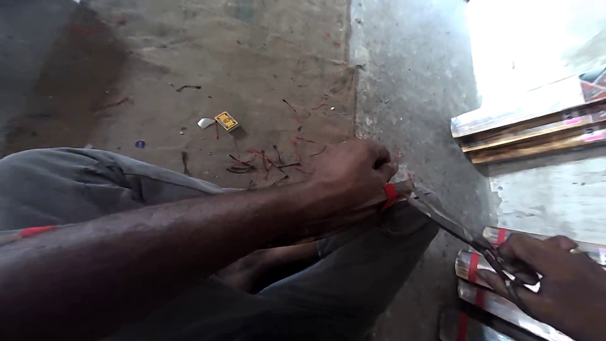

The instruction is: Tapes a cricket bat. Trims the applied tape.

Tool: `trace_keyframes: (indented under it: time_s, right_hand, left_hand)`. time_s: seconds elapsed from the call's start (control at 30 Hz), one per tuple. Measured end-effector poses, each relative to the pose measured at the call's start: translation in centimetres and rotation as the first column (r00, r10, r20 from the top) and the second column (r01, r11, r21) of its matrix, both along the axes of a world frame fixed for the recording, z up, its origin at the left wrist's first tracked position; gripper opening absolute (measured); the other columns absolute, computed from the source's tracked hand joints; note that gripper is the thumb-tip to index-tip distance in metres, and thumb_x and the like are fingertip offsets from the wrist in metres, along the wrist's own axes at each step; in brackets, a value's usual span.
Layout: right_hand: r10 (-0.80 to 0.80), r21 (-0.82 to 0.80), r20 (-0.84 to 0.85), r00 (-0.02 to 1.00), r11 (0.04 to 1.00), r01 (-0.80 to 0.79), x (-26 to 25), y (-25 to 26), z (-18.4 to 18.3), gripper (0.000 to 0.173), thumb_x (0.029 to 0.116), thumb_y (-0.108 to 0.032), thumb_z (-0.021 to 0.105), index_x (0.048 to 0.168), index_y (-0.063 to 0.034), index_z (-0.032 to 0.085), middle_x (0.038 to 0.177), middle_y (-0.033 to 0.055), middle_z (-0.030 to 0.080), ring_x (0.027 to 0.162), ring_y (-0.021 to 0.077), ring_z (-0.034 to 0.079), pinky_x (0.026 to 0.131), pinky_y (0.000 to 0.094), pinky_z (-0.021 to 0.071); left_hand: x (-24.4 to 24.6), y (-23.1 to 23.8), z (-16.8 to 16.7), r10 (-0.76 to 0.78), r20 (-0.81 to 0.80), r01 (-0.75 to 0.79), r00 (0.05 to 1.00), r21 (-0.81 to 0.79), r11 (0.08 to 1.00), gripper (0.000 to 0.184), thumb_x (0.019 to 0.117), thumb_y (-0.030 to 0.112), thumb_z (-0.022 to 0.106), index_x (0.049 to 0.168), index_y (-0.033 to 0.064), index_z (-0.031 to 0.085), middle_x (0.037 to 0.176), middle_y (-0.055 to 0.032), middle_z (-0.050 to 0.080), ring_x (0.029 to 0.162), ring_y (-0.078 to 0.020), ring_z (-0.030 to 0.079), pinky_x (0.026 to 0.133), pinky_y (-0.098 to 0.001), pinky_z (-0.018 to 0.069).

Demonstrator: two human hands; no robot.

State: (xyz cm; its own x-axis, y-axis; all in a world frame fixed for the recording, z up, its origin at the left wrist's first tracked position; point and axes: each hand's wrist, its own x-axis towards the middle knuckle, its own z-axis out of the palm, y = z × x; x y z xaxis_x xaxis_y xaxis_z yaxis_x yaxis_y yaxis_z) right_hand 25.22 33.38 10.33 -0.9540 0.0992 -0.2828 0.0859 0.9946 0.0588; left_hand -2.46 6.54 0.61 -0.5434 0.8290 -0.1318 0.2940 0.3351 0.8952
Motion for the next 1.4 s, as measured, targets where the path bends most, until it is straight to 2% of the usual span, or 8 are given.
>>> trace_keyframes:
  time_s: [0.17,0.6,0.8,0.9,1.0,1.17,1.33,1.4]
  right_hand:
    - [0.113,0.075,0.078,0.990,0.990,-0.119,-3.6,0.2,1.3,0.029,0.0765,-0.052,0.071,0.084,-0.0255,0.065,0.069,-0.0088,0.056,0.059,0.0120,0.054,0.062,0.0466,0.0474]
    - [0.250,0.138,0.243,0.937,0.947,-0.289,-6.3,-1.9,3.6,0.016,0.0738,-0.027,0.076,0.080,-0.0210,0.062,0.067,-0.0042,0.055,0.057,0.0185,0.058,0.055,0.0451,0.0460]
    - [0.195,-0.047,0.094,0.976,0.980,-0.191,-3.7,0.9,0.0,0.030,0.0854,-0.055,0.064,0.081,-0.0253,0.063,0.067,-0.0084,0.053,0.058,0.0141,0.053,0.049,0.0409,0.0448]
    - [-0.106,-0.128,0.045,0.993,0.986,0.111,-0.8,3.0,-2.1,0.046,0.0800,-0.070,0.067,0.090,-0.0248,0.066,0.075,-0.0087,0.059,0.064,0.0108,0.058,0.056,0.0392,0.0514]
    - [-0.502,-0.341,-0.045,0.863,0.820,0.460,2.9,3.5,-4.7,0.052,0.0795,-0.061,0.075,0.099,-0.0151,0.062,0.077,-0.0016,0.062,0.062,0.0138,0.060,0.053,0.0370,0.0531]
    - [-0.828,-0.316,0.126,0.546,0.488,0.814,11.8,0.3,-14.5,0.048,0.0905,-0.038,0.077,0.122,-0.0045,0.064,0.100,0.0130,0.069,0.088,0.0258,0.068,0.080,0.0520,0.0577]
    - [-0.898,-0.168,0.347,0.269,0.223,0.960,18.5,-8.1,-23.3,0.070,0.0835,-0.043,0.081,0.129,0.0047,0.058,0.112,0.0254,0.067,0.101,0.0399,0.066,0.087,0.0609,0.0550]
    - [-0.891,-0.122,0.373,0.260,0.231,0.965,18.5,-10.8,-23.7,0.069,0.0818,-0.039,0.083,0.130,0.0050,0.060,0.122,0.0274,0.065,0.111,0.0425,0.065,0.093,0.0625,0.0544]
  left_hand:
    - [0.4,-0.1,-0.3,-0.021,-0.049,0.023,0.999,0.046,0.999,0.026,0.1038,0.040,0.056,0.092,0.0217,0.071,0.083,0.0065,0.065,0.072,-0.0087,0.062,0.064,-0.0389,0.0543]
    - [0.5,0.1,-0.9,-0.044,-0.182,0.072,0.982,0.152,0.986,0.026,0.1040,0.036,0.057,0.093,0.0188,0.073,0.091,0.0059,0.065,0.083,-0.0069,0.063,0.073,-0.0325,0.0547]
    - [0.5,-0.3,-0.3,0.052,0.099,-0.077,0.994,0.258,0.963,0.026,0.1058,0.034,0.056,0.096,0.0161,0.072,0.082,0.0066,0.067,0.072,-0.0041,0.062,0.067,-0.0276,0.0538]
    - [-0.1,0.0,-0.4,0.144,0.256,-0.197,0.956,0.196,0.961,0.034,0.1084,0.040,0.048,0.111,0.0157,0.071,0.091,0.0024,0.072,0.080,-0.0098,0.068,0.072,-0.0337,0.0581]
    - [-1.4,-0.4,-0.4,-0.034,0.227,0.040,0.973,-0.022,0.999,0.056,0.1031,0.058,0.048,0.140,0.0179,0.059,0.111,-0.0049,0.073,0.095,-0.0188,0.072,0.085,-0.0496,0.0608]
    - [-0.6,0.8,-0.2,-0.391,-0.154,0.316,0.907,-0.363,0.876,0.064,0.0810,0.071,0.069,0.132,0.0336,0.060,0.098,0.0031,0.070,0.089,-0.0202,0.069,0.070,-0.0571,0.0570]
    - [-0.5,1.0,0.9,-0.425,-0.228,0.292,0.876,-0.450,0.844,0.048,0.0872,0.069,0.064,0.116,0.0296,0.064,0.090,0.0037,0.067,0.083,-0.0193,0.067,0.065,-0.0533,0.0547]
    - [-0.3,1.1,1.3,-0.433,-0.244,0.282,0.868,-0.476,0.833,0.053,0.0875,0.073,0.060,0.118,0.0294,0.063,0.089,0.0029,0.067,0.083,-0.0204,0.067,0.066,-0.0533,0.0541]
